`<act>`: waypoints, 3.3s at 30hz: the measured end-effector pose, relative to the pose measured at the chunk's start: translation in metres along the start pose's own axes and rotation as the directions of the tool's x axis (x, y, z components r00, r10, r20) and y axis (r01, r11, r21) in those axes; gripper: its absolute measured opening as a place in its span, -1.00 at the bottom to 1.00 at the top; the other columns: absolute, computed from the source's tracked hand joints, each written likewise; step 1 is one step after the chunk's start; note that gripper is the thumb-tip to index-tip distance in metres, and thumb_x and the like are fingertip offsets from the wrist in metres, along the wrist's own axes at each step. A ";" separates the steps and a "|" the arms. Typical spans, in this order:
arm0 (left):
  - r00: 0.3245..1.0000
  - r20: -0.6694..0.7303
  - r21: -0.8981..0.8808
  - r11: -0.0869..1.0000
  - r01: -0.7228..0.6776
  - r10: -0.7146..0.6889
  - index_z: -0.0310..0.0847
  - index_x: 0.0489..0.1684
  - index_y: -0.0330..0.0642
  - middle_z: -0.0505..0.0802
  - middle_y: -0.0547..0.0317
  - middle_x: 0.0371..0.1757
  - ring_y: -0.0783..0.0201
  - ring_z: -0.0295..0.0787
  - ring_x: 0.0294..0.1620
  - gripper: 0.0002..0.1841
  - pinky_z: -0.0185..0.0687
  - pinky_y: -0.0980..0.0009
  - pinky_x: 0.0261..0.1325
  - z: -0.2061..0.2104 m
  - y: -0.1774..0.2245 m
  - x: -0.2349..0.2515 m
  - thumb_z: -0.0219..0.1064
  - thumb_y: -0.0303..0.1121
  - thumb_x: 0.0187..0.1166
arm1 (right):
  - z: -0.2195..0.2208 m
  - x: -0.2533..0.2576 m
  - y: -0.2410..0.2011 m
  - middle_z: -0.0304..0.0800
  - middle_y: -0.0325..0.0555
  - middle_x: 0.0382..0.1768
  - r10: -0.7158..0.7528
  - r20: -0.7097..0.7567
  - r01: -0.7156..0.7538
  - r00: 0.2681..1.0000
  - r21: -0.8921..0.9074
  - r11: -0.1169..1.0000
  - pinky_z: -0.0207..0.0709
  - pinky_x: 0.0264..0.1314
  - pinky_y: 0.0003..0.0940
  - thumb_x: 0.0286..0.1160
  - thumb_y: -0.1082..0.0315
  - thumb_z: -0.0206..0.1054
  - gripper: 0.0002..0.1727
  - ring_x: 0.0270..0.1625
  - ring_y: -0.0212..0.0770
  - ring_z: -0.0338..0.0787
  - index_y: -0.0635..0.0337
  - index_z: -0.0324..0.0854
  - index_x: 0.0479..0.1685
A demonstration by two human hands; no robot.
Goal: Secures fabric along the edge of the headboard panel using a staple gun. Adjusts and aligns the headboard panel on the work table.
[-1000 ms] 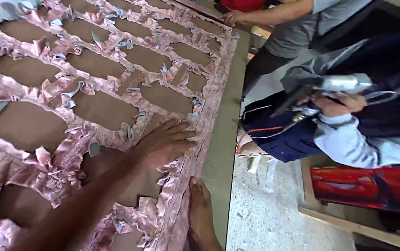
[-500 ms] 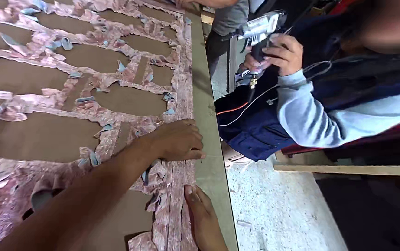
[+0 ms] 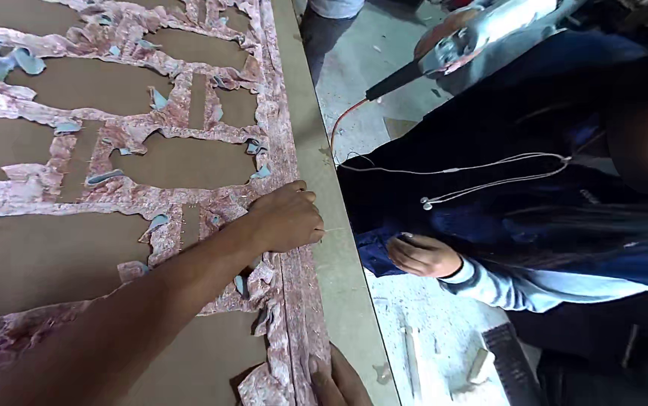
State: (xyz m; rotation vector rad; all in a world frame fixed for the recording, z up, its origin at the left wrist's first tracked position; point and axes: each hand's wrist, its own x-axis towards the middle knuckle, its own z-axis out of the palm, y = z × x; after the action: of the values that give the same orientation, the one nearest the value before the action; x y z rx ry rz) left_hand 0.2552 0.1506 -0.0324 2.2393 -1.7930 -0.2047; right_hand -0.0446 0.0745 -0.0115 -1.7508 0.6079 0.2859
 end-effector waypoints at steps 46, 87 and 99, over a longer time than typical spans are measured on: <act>0.977 0.005 -0.084 0.974 0.211 -0.211 0.78 0.14 0.06 0.77 0.17 0.44 0.01 0.39 0.73 -0.55 -0.23 -0.39 0.81 -0.024 -0.050 -0.003 0.08 0.10 0.68 | 0.004 -0.023 0.020 0.85 -0.32 -0.22 0.006 -0.080 -0.019 0.997 -0.168 0.986 0.77 0.00 -0.42 0.62 -0.23 0.26 -0.33 -0.17 -0.50 0.83 0.27 0.60 0.25; 0.957 -0.151 -0.263 0.943 0.204 -0.249 0.65 0.18 0.08 0.85 0.23 -0.04 0.11 0.75 0.18 -0.76 0.45 -0.11 0.46 -0.016 -0.062 -0.002 0.21 -0.27 0.66 | 0.013 -0.022 0.024 0.83 -0.38 -0.34 -0.070 -0.119 0.067 0.990 -0.032 0.997 0.73 -0.01 -0.53 0.67 0.09 0.31 -0.74 -0.23 -0.53 0.81 0.10 0.71 -0.11; 0.961 -0.166 -0.200 0.961 0.189 -0.223 0.60 0.26 0.00 0.85 0.14 -0.01 0.09 0.77 0.18 -0.72 0.42 -0.06 0.49 -0.019 -0.060 -0.004 0.07 -0.25 0.75 | 0.008 -0.032 0.046 0.88 -0.25 -0.02 -0.144 -0.223 0.135 0.964 -0.058 0.989 0.57 0.41 -0.59 0.62 0.49 0.19 -0.77 0.15 -0.61 0.76 0.37 0.70 0.07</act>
State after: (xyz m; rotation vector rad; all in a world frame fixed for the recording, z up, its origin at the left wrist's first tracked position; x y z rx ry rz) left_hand 0.3155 0.1683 -0.0320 2.2300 -1.3864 -0.1840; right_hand -0.0952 0.0825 -0.0358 -1.8722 0.6412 -0.0007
